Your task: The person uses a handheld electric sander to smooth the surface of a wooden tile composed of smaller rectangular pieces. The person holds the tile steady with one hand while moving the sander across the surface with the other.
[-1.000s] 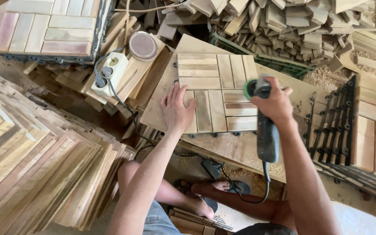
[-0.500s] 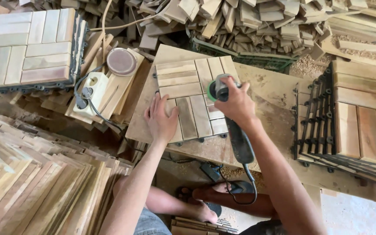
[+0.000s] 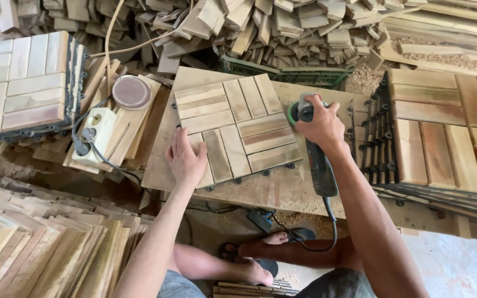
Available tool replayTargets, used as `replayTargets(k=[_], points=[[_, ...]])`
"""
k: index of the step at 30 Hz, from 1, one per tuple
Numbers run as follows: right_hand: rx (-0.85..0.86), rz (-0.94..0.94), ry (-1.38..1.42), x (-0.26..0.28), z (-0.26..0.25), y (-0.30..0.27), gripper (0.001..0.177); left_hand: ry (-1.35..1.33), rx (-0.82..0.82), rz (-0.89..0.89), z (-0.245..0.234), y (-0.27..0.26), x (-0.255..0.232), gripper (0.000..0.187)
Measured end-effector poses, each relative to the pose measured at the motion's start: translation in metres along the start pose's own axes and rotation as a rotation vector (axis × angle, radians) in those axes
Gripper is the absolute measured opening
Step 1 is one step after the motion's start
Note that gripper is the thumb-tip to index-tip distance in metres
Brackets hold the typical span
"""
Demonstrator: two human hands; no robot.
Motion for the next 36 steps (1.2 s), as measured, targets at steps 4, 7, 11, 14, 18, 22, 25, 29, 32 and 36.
replayTargets(k=[4,7,11,14,18,22,25,29,32,36], points=[[-0.008,-0.002,-0.012,-0.013,-0.017,-0.023,0.071,0.031,0.187,-0.162,0.018,0.012,-0.013,0.069],[0.018,0.049,0.035,-0.01,-0.027,-0.052,0.07,-0.008,0.145,-0.335,0.016,0.005,-0.024,0.068],[0.006,0.101,0.082,-0.011,-0.041,-0.072,0.075,0.106,-0.019,-0.22,-0.006,0.006,-0.045,0.063],[-0.012,0.126,0.102,-0.004,-0.049,-0.089,0.075,0.247,-0.142,-0.015,-0.009,0.026,-0.042,0.058],[-0.029,0.128,0.132,-0.001,-0.061,-0.1,0.077,0.251,-0.203,0.403,0.025,0.071,-0.02,0.053],[-0.012,0.074,0.107,-0.013,-0.055,-0.109,0.078,0.194,0.043,0.65,0.038,0.1,-0.03,0.044],[0.036,0.058,0.088,-0.018,-0.043,-0.124,0.079,0.183,0.261,0.803,0.033,0.105,-0.059,0.043],[0.174,0.05,0.066,-0.005,-0.027,-0.15,0.084,0.472,0.188,0.88,0.032,0.115,-0.071,0.049],[0.231,0.076,0.003,0.002,-0.015,-0.169,0.083,0.557,-0.076,0.776,0.019,0.105,-0.066,0.044],[0.307,0.038,-0.063,0.018,0.0,-0.187,0.076,0.444,0.049,0.389,0.009,0.087,-0.052,0.059]])
Point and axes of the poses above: each hand's wrist, its own y-axis towards the middle knuckle, its own z-axis out of the palm, x = y × z, the point moved 7 cm from there along y, towards the middle knuckle, and after that the axes turned 10 degrees about y, right-handed, at the moved point
